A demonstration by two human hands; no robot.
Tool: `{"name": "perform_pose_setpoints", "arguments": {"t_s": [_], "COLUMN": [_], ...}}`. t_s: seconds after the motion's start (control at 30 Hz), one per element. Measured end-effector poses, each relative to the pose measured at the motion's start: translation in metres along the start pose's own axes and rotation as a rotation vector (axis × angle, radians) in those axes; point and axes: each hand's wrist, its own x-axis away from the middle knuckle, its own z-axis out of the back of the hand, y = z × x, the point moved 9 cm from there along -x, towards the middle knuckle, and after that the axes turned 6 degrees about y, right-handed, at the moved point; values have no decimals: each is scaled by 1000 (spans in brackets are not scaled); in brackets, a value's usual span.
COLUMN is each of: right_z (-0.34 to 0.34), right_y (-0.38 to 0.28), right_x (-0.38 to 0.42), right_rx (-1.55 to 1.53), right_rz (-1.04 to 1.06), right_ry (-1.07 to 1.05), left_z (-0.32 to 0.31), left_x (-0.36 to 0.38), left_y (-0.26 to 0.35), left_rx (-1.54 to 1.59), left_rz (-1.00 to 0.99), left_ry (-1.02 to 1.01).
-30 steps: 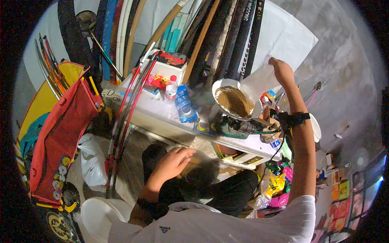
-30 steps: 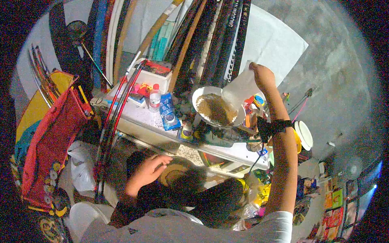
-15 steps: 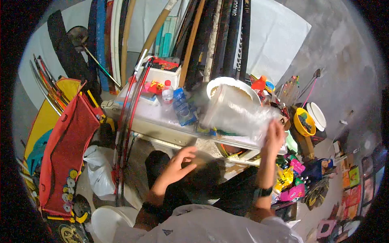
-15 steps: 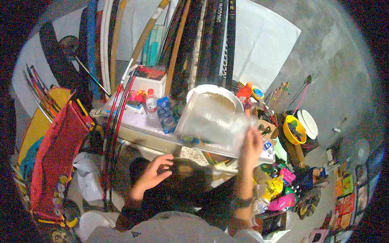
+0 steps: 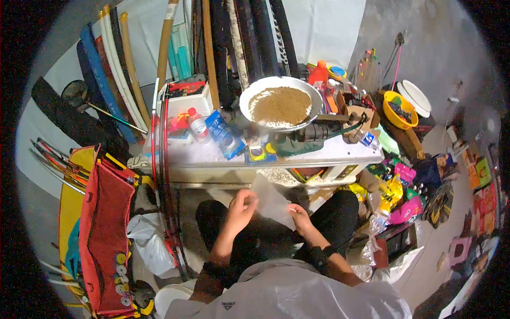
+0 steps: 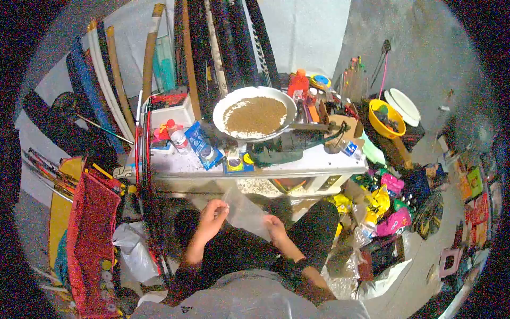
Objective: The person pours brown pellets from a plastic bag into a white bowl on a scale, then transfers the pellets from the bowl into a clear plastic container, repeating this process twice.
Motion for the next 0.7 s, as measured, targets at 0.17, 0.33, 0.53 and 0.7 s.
{"name": "perform_pose_setpoints", "arguments": {"t_s": [0.17, 0.33, 0.53, 0.7], "right_z": [21, 64, 97, 73], "right_y": [82, 138, 153, 199], "right_x": [-37, -53, -4, -21], "right_rx": [186, 2036, 1556, 1471], "right_rz": [-142, 85, -364, -280], "right_ry": [-117, -197, 383, 34], "left_z": [-6, 15, 33, 40], "left_x": [-3, -5, -3, -3], "left_y": [-68, -96, -113, -73], "left_rx": [-156, -30, -146, -195], "left_rz": [-4, 235, 168, 478], "left_ry": [119, 199, 297, 208]}}
